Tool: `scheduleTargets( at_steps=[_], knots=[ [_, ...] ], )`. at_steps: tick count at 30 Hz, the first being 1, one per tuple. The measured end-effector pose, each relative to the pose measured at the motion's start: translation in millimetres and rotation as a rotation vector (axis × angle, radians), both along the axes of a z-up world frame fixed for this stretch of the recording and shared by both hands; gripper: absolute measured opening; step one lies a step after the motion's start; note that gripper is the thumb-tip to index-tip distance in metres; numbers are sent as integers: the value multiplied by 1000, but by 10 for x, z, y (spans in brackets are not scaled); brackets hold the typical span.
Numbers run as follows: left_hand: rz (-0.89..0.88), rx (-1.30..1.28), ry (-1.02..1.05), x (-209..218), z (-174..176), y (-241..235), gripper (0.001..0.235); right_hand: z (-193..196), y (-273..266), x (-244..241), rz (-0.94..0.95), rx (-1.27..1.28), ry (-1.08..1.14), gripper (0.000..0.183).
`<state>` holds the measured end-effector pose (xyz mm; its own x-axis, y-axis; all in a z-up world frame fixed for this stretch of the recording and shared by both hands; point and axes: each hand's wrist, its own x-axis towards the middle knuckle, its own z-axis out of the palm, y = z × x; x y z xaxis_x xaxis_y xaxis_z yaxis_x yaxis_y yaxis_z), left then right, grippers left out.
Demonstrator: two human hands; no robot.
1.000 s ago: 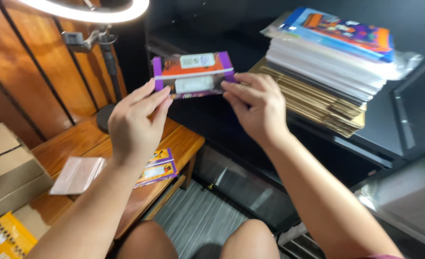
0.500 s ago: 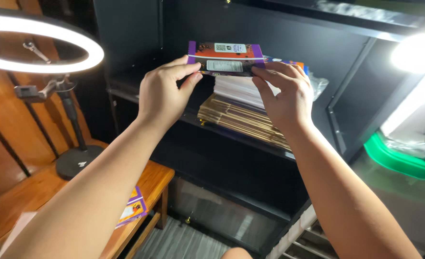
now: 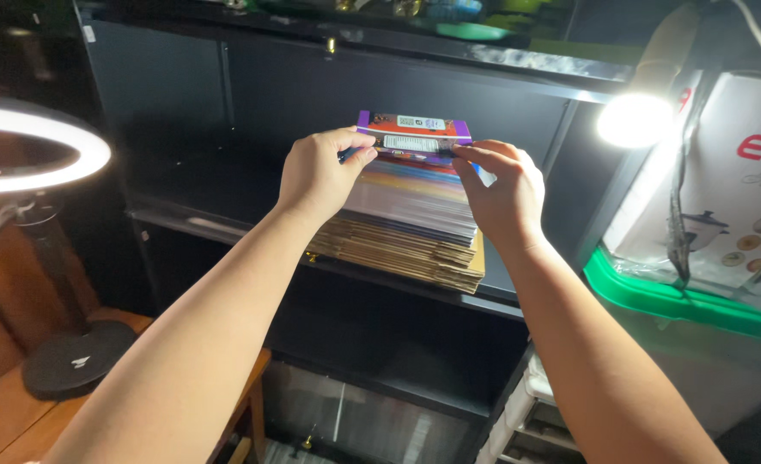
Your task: The person sits on the floor and organizes stationery items. They pick up plastic sleeves and small card packs from a wooden bench, then place them onto a stack on a nearby shelf.
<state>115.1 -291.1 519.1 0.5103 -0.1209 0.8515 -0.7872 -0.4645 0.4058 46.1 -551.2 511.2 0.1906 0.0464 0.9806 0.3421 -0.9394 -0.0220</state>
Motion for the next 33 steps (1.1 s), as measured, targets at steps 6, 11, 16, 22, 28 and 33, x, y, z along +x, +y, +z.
scheduleTargets(
  at_steps=[6,11,16,22,28,33],
  knots=[
    [-42,24,66,207,76,-184,16,24,-125,87,-38,44,21,17],
    [-42,50,101,318,107,-278,17,31,-203,161,-95,62,67,19],
    [-30,70,194,381,88,-305,21,9,-186,221,-110,121,218,18],
    [-5,105,236,518,28,-336,22,52,-122,229,-98,144,304,17],
    [5,135,265,459,57,-366,24,86,-137,246,-129,167,378,16],
    [31,160,296,498,43,-412,24,106,-112,207,-140,169,429,17]
  ],
)
